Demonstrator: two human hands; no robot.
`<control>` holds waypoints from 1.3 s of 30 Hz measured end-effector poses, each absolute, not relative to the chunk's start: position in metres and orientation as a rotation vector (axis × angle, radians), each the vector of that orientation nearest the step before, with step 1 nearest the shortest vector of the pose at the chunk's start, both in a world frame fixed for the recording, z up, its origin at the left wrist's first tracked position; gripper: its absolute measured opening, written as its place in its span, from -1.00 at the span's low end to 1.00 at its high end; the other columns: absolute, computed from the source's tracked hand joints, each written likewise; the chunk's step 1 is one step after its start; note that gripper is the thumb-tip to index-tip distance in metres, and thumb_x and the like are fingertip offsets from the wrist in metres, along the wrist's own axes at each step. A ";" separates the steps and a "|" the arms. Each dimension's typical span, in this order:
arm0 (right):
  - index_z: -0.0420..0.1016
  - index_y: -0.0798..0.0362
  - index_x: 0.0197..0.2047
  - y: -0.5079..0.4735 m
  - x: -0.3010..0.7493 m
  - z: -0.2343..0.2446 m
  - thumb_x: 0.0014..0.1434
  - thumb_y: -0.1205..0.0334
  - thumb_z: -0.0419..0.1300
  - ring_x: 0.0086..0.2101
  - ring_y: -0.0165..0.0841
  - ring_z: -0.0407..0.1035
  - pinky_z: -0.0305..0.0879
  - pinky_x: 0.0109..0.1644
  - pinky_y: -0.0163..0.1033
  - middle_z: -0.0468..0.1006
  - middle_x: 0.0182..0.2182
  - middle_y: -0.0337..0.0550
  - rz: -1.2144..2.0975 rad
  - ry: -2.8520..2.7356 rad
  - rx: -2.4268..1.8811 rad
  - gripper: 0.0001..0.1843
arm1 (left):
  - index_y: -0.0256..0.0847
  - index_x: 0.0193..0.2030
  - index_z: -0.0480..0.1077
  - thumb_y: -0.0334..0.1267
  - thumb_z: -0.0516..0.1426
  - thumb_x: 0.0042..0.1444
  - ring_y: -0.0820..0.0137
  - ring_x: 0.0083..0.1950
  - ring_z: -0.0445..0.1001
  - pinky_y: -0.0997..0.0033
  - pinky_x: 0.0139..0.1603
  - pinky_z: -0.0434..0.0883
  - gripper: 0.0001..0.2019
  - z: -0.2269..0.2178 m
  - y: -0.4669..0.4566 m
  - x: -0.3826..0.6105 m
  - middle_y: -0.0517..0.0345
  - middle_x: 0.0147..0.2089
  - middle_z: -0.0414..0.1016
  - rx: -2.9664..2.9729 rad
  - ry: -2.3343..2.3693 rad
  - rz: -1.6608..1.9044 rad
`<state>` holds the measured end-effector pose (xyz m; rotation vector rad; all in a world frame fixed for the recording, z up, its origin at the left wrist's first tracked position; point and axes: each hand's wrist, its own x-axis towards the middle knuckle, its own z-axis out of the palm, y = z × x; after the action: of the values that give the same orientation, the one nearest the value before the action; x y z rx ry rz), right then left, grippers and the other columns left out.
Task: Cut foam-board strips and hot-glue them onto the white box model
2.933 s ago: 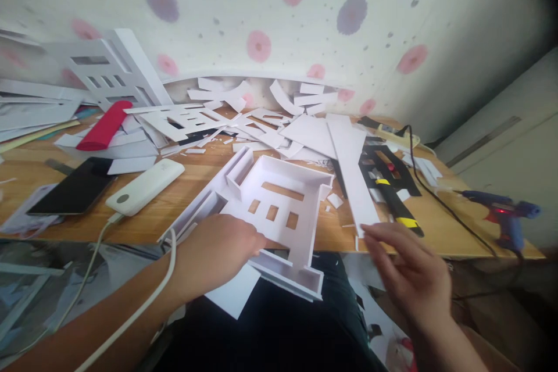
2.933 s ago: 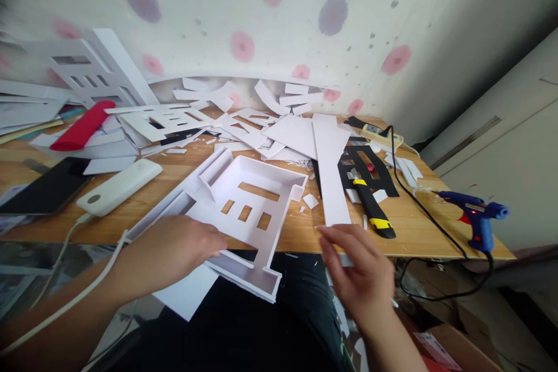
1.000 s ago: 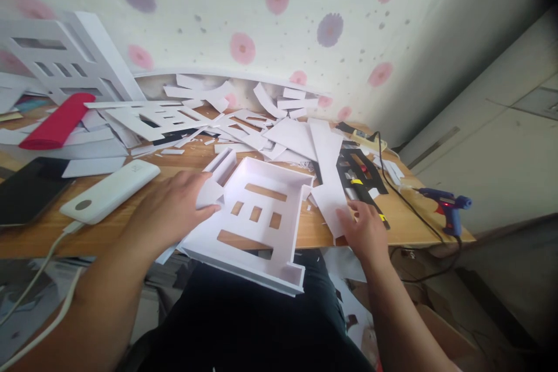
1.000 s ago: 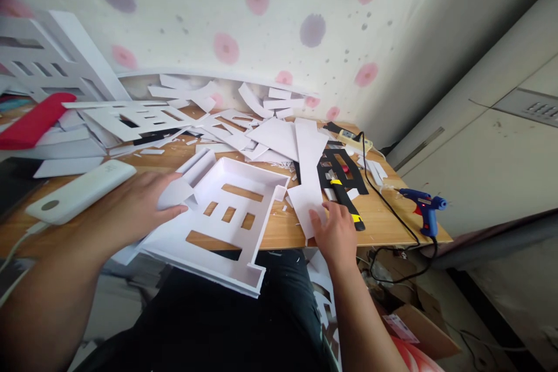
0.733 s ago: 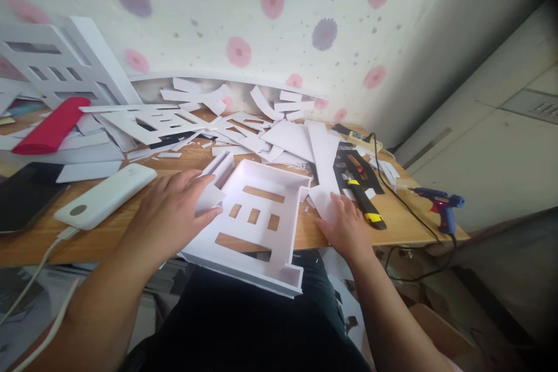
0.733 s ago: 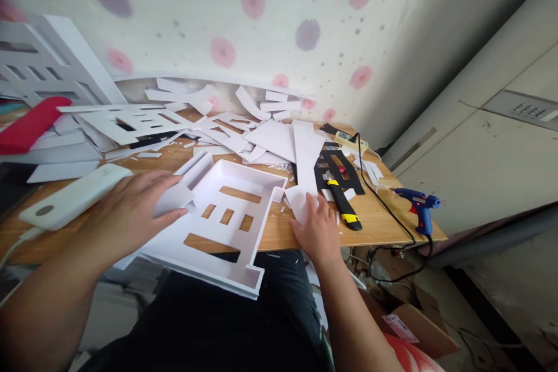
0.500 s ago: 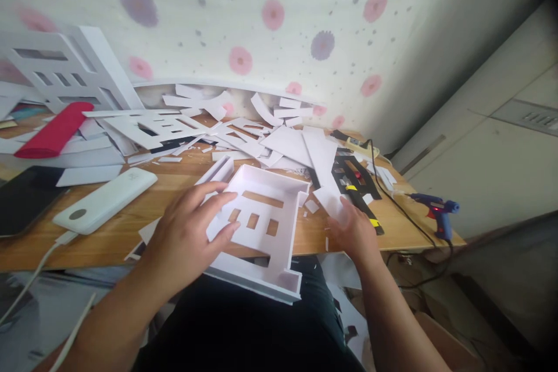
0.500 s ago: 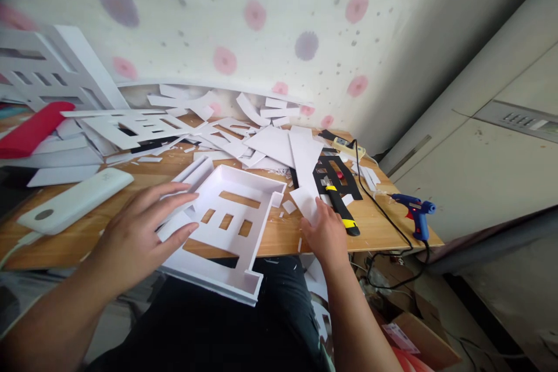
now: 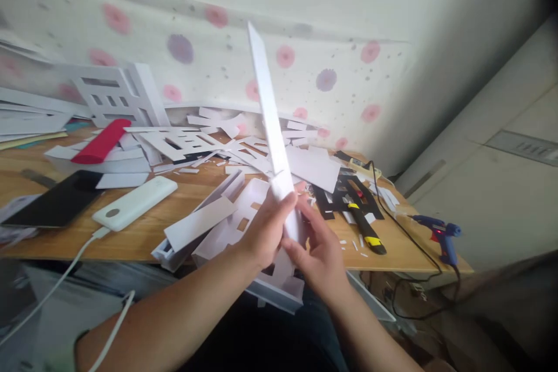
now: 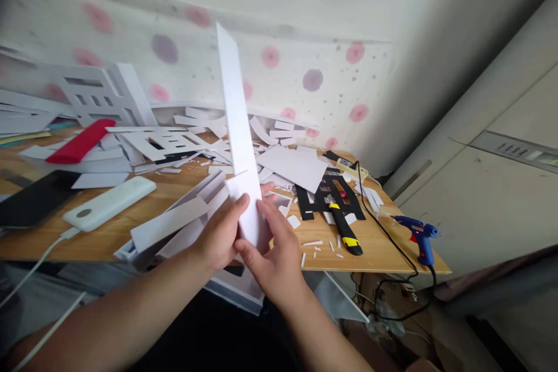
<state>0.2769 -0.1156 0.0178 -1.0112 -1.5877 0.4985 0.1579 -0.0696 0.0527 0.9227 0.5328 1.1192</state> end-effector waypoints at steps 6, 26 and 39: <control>0.20 -0.16 0.38 -0.123 0.282 0.018 0.24 0.02 0.31 0.24 -0.12 0.23 0.25 0.29 0.11 0.32 0.26 -0.02 0.569 -1.890 -0.829 -0.30 | -0.27 -0.09 0.45 0.24 0.19 0.06 0.32 -0.32 0.53 0.39 -0.36 0.45 -0.44 0.063 -0.062 0.132 0.04 -0.35 0.54 0.810 0.598 1.241; 0.53 -0.04 0.11 -0.127 0.262 0.018 0.34 0.23 0.21 -0.17 -0.31 0.50 0.52 -0.14 -0.26 0.55 -0.14 -0.05 -0.023 -1.881 -0.818 -0.71 | -0.32 -0.03 0.50 0.36 -0.19 0.23 0.30 -0.23 0.53 0.33 -0.20 0.47 -0.22 0.062 -0.073 0.110 -0.06 -0.21 0.57 0.446 0.436 0.989; 0.48 0.13 0.06 -0.127 0.264 0.007 0.37 0.29 0.16 -0.25 -0.32 0.44 0.45 -0.27 -0.25 0.48 -0.21 0.00 -0.207 -1.962 -0.723 -0.77 | -0.15 0.07 0.42 0.34 -0.02 0.17 0.33 -0.31 0.45 0.35 -0.31 0.44 -0.36 0.051 -0.089 0.108 0.08 -0.24 0.45 0.397 0.246 0.985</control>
<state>0.2641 -0.1267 0.0073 -0.7225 -1.9619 -0.2071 0.1081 -0.0890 0.0509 0.3973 0.2464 0.9852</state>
